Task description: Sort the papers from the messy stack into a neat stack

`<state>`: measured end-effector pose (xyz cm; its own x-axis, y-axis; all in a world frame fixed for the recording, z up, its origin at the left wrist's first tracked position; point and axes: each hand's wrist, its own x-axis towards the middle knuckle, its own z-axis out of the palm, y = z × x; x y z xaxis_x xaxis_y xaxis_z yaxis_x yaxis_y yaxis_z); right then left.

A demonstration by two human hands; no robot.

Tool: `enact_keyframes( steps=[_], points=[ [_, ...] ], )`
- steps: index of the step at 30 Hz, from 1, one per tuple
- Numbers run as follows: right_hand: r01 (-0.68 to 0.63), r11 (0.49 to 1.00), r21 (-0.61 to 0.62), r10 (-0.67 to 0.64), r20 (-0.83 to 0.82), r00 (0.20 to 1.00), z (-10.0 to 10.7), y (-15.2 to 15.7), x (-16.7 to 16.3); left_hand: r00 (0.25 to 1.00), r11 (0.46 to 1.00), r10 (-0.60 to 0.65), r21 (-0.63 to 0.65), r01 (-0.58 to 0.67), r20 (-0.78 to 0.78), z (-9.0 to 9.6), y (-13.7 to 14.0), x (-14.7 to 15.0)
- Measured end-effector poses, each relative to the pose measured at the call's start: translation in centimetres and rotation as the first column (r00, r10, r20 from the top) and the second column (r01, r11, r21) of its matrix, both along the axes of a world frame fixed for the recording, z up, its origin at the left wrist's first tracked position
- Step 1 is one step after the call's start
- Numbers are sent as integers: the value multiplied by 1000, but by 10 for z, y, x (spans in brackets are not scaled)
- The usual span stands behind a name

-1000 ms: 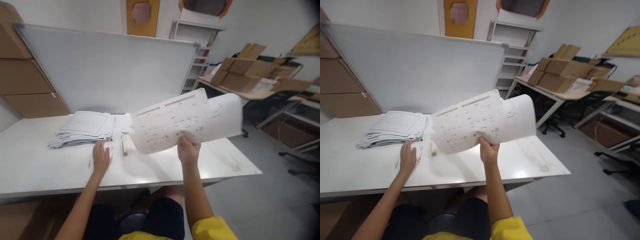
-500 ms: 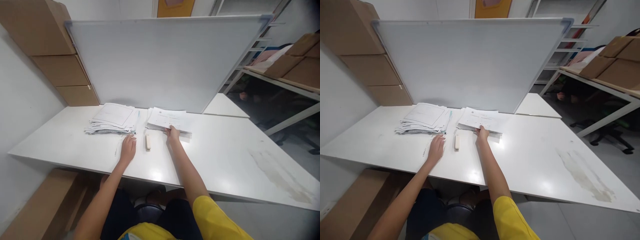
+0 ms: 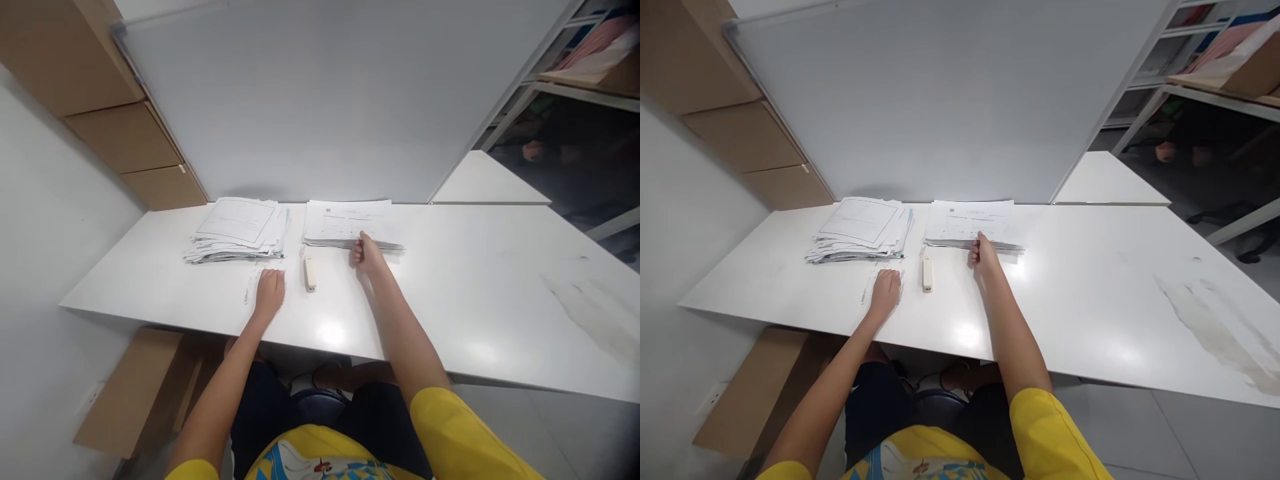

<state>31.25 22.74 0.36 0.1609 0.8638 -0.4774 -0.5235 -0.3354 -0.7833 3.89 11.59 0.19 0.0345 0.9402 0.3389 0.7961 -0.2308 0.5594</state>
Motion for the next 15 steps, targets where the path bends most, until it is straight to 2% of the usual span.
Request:
enact_keyframes(
  steps=[3,7,9,12,15],
  points=[
    [-45,999,16,45,3,999,0,-8,20,1000,1000,2,5,-2,-13,1,-1,2],
    [24,999,36,-28,116,993,-3,-12,48,999,1000,-24,-8,23,-42,0,0,4],
    [-38,999,23,33,199,979,-4,-12,55,999,999,-25,-21,25,-37,-1,0,4],
    [-128,991,28,106,395,913,-3,-14,54,1000,999,-19,-36,19,-20,-3,2,4],
    [-148,986,79,87,511,855,-1,-16,41,1000,999,-24,-30,23,-18,-4,2,4]
  ],
)
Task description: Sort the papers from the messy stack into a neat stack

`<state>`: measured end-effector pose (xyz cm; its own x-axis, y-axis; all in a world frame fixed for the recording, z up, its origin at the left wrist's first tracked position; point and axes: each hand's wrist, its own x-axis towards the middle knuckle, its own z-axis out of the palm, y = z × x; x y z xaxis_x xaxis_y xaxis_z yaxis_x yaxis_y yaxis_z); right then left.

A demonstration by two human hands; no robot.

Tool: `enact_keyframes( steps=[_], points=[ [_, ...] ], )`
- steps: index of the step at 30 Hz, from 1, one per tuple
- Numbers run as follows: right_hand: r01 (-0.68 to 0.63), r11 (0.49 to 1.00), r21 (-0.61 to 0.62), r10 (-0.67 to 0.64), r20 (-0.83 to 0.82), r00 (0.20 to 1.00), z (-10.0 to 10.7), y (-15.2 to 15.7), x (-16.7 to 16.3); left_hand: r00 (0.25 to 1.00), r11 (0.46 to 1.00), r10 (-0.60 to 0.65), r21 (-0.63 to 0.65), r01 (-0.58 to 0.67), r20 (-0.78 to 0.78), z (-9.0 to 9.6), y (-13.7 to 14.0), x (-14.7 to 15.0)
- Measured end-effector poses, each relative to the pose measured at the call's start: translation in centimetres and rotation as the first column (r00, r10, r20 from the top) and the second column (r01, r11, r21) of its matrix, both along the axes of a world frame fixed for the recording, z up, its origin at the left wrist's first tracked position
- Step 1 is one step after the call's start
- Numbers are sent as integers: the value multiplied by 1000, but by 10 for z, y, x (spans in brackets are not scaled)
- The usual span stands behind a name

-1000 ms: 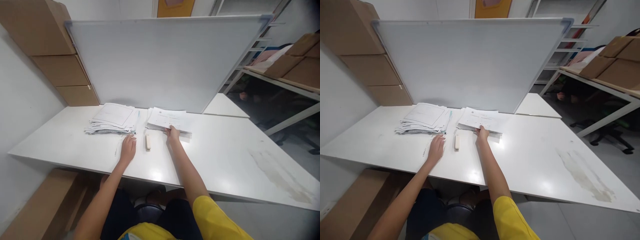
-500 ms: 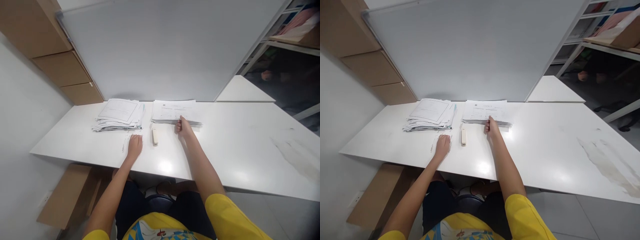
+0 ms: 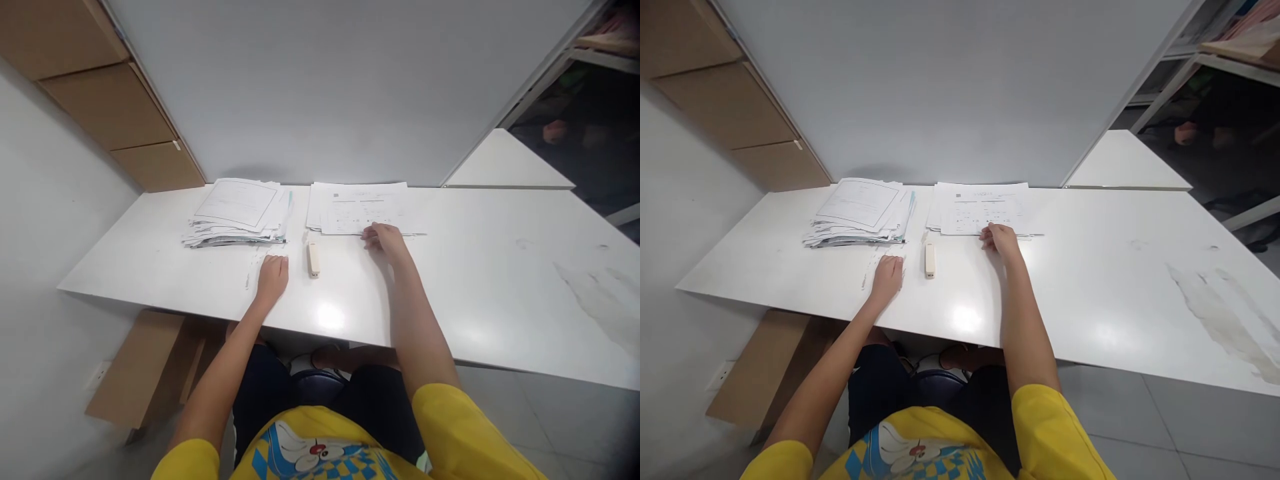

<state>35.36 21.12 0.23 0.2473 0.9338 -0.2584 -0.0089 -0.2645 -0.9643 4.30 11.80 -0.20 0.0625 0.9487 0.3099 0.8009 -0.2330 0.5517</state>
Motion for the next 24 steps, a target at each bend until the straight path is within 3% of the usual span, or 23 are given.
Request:
enact_keyframes(
  steps=[7,17,21,24],
  points=[
    [-73,990,120,78,-36,996,-1,0,-23,1000,1000,2,15,-2,-17,1,1,1],
    [-254,956,145,201,303,931,-4,-3,-27,999,1000,15,-8,-15,-34,2,1,1],
    [-335,927,166,225,470,854,-5,-5,-35,999,1000,19,-13,-19,-38,4,1,1],
    [-440,854,279,179,636,751,-6,-7,-61,998,1000,-3,7,4,-60,4,1,1]
  ],
)
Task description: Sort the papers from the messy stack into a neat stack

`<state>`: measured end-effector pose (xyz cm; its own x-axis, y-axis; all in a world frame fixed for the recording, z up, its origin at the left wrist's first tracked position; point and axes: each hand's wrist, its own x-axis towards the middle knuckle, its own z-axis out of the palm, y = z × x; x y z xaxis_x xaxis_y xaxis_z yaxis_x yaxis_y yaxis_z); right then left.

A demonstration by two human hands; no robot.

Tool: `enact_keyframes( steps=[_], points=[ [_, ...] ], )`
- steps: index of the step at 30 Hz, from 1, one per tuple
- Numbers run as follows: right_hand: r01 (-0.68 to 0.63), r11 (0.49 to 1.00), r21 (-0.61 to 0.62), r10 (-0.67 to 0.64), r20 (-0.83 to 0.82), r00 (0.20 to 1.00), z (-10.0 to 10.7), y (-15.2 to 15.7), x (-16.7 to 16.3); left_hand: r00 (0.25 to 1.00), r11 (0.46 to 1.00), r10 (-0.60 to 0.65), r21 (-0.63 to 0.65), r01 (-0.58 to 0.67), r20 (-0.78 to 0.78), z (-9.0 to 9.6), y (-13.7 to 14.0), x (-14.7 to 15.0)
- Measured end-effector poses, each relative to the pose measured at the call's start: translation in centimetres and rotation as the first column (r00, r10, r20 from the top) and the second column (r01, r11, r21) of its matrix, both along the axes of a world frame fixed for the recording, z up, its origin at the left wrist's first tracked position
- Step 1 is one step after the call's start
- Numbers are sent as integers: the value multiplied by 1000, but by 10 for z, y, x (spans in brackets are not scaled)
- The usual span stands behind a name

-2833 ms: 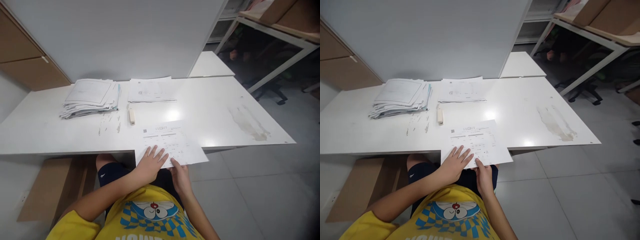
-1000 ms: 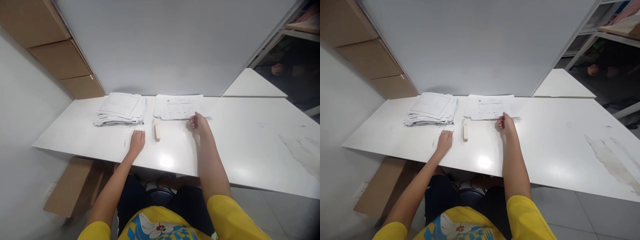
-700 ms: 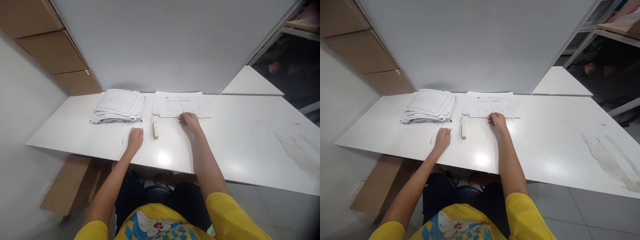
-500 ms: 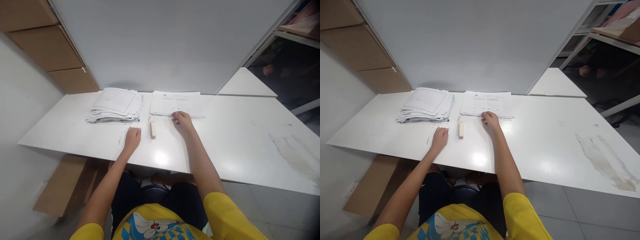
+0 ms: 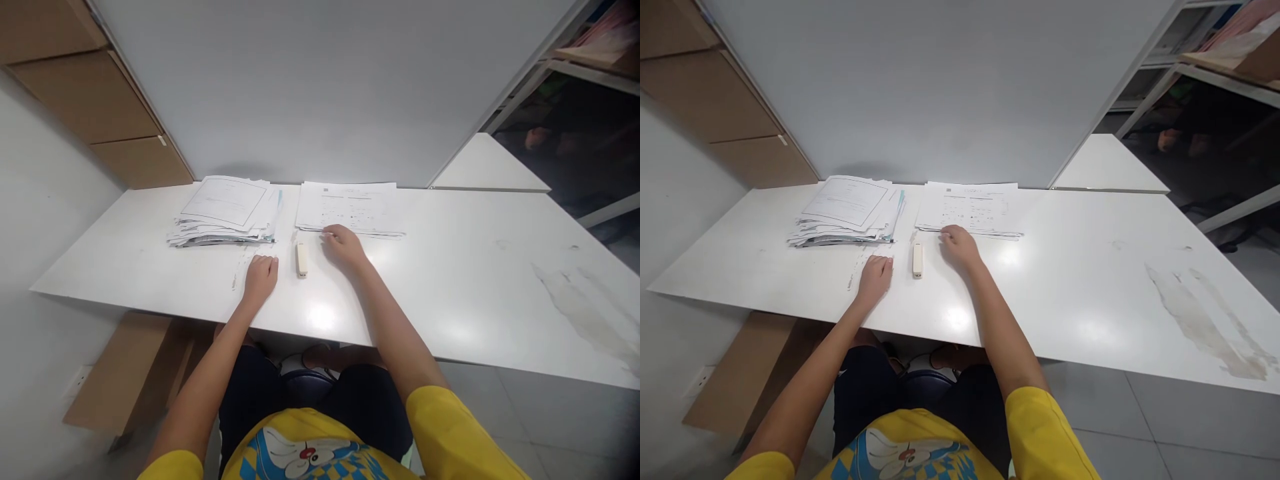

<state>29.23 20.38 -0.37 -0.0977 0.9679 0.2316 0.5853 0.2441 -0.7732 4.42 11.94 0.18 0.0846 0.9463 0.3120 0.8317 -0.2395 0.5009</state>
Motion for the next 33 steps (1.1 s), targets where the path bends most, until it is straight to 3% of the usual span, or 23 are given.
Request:
enact_keyframes(
  steps=[4,6,9,16,22,25,29,31,33],
  points=[
    [-194,971,143,162,208,965,-2,4,-40,998,999,-8,34,10,-55,-2,2,0],
    [-260,961,97,220,304,927,-4,8,-50,997,999,-12,47,15,-73,-2,3,0],
    [-255,967,-25,245,384,890,-7,14,-50,997,999,-4,49,8,-76,-2,4,1],
    [-185,982,-24,179,400,899,-8,13,-47,997,999,-3,53,7,-76,-3,9,-1],
    [-279,957,74,248,285,926,-6,13,-46,996,992,54,121,-46,-69,-12,8,-2],
    [-269,962,44,264,97,960,-6,-8,-42,987,983,106,163,-86,-117,-11,5,-5],
    [-221,972,-81,200,-209,957,-13,-69,-29,950,977,170,172,-127,-261,8,29,-33],
    [-266,958,-107,238,-219,946,-17,-103,-22,905,955,291,142,-259,-309,23,52,-55],
    [-302,948,-97,287,-140,948,-20,-129,-19,877,949,315,113,-294,-364,36,74,-74]
  ],
)
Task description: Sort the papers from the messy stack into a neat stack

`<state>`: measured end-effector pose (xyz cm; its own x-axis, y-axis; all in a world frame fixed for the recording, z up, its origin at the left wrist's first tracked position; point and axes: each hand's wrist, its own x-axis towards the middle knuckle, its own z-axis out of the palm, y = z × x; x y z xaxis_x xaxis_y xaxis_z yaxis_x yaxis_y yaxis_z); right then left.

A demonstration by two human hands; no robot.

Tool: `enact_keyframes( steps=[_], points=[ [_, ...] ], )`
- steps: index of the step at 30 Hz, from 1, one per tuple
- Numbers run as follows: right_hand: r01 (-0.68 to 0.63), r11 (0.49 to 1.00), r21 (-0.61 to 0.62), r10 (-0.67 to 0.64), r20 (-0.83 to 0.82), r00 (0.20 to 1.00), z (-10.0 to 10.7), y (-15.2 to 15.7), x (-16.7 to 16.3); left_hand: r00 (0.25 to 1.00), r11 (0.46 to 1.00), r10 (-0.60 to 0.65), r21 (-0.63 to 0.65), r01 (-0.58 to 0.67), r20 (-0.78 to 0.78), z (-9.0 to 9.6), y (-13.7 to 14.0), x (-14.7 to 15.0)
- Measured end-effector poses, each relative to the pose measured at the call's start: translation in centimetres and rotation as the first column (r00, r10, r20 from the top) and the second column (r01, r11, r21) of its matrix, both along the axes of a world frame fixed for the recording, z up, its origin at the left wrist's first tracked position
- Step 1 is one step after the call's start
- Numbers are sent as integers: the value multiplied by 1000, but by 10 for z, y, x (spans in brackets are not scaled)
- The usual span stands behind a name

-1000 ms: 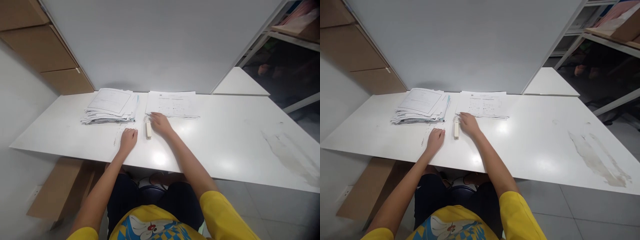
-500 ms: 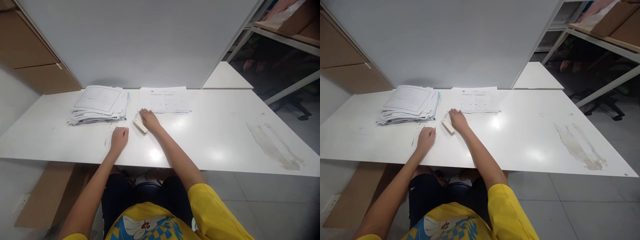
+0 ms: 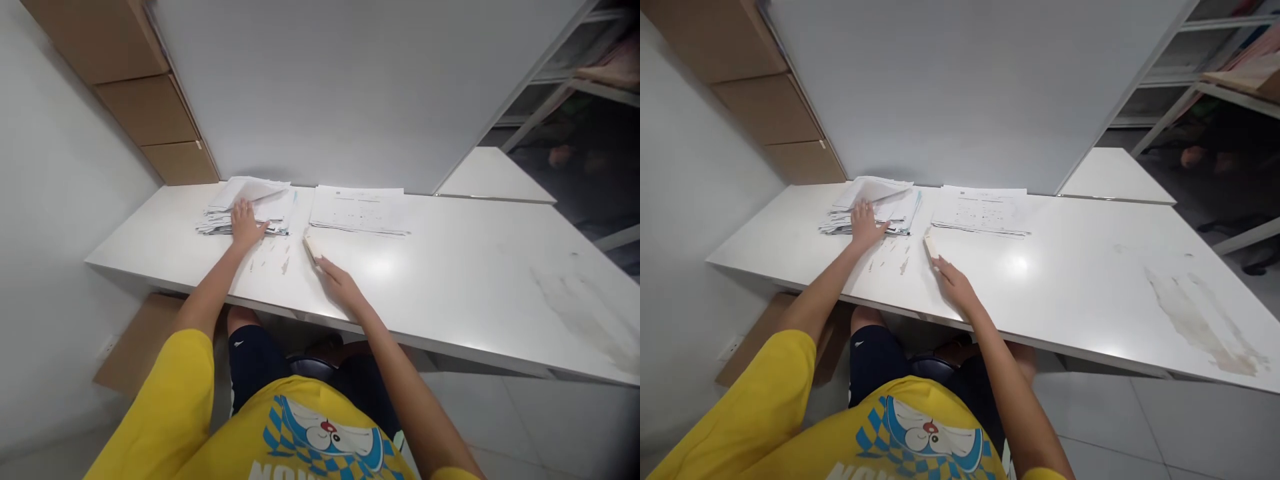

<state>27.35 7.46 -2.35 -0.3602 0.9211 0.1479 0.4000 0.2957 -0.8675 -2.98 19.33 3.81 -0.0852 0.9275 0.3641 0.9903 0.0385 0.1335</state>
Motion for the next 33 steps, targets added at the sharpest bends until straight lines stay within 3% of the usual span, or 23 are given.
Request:
enact_keyframes(
  steps=[5,9,15,20,28,33],
  points=[
    [-51,990,129,26,188,982,-2,-22,-2,966,977,-210,-56,204,-151,10,23,-20],
    [-43,988,150,12,206,978,-2,-21,-3,984,978,-142,-170,122,-109,3,19,-26],
    [-42,986,159,5,224,975,-3,-22,-2,1000,994,-2,-114,0,-18,2,26,-45],
    [-18,984,176,-12,168,986,-3,-20,-2,992,981,125,-146,-127,-27,11,35,-58],
    [32,993,112,-39,58,998,0,-20,-2,992,996,57,-64,-64,-112,13,31,-61],
    [54,996,77,-56,24,998,2,-22,-3,989,999,-30,-32,26,-143,6,9,-55]
  ],
)
